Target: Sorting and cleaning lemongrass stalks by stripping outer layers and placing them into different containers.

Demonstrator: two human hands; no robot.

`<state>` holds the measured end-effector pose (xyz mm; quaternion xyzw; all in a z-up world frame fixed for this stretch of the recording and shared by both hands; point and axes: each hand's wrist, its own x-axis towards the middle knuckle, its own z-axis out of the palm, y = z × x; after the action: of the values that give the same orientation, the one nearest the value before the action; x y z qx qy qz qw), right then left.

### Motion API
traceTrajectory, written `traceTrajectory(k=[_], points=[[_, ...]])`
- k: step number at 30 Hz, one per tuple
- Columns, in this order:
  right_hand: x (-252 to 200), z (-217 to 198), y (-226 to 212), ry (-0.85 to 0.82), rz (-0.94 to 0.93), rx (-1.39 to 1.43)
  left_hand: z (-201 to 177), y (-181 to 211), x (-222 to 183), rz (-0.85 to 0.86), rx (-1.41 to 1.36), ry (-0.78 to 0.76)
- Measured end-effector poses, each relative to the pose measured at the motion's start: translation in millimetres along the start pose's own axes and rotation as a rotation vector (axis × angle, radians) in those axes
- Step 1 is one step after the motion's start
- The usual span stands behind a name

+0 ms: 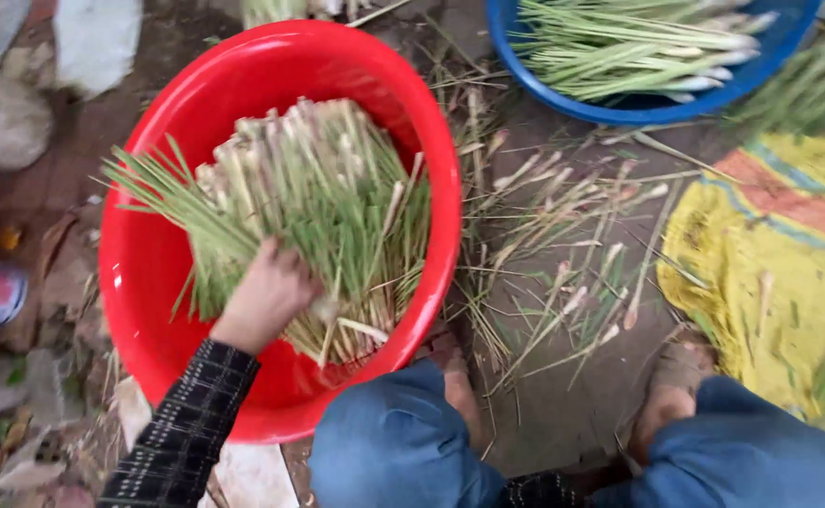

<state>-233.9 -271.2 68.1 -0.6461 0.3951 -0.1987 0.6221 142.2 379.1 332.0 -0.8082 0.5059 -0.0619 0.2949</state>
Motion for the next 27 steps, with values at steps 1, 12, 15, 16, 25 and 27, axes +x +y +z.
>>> traceTrajectory(k=[1, 12, 15, 16, 25, 27], points=[[-22, 19, -11, 0.047, 0.01, -0.001, 38, 15, -7, 0.09, 0.057, -0.11], [-65, 92, -155, 0.026, -0.15, 0.351, 7, 83, 82, -0.099, -0.215, -0.345], [-59, 119, -181, -0.12, -0.238, 0.366, -107, 103, 166, 0.072, -0.658, -0.144], [-60, 129, -192, -0.197, -0.227, 0.447, -137, 118, 196, 0.181, -0.947, -0.063], [-76, 143, -138, 0.053, 0.203, 0.571, -85, 267, 287, 0.301, -1.431, -0.077], [-78, 103, -73, 0.044, 0.231, 0.435, -71, 239, 310, 0.254, -1.263, -0.072]])
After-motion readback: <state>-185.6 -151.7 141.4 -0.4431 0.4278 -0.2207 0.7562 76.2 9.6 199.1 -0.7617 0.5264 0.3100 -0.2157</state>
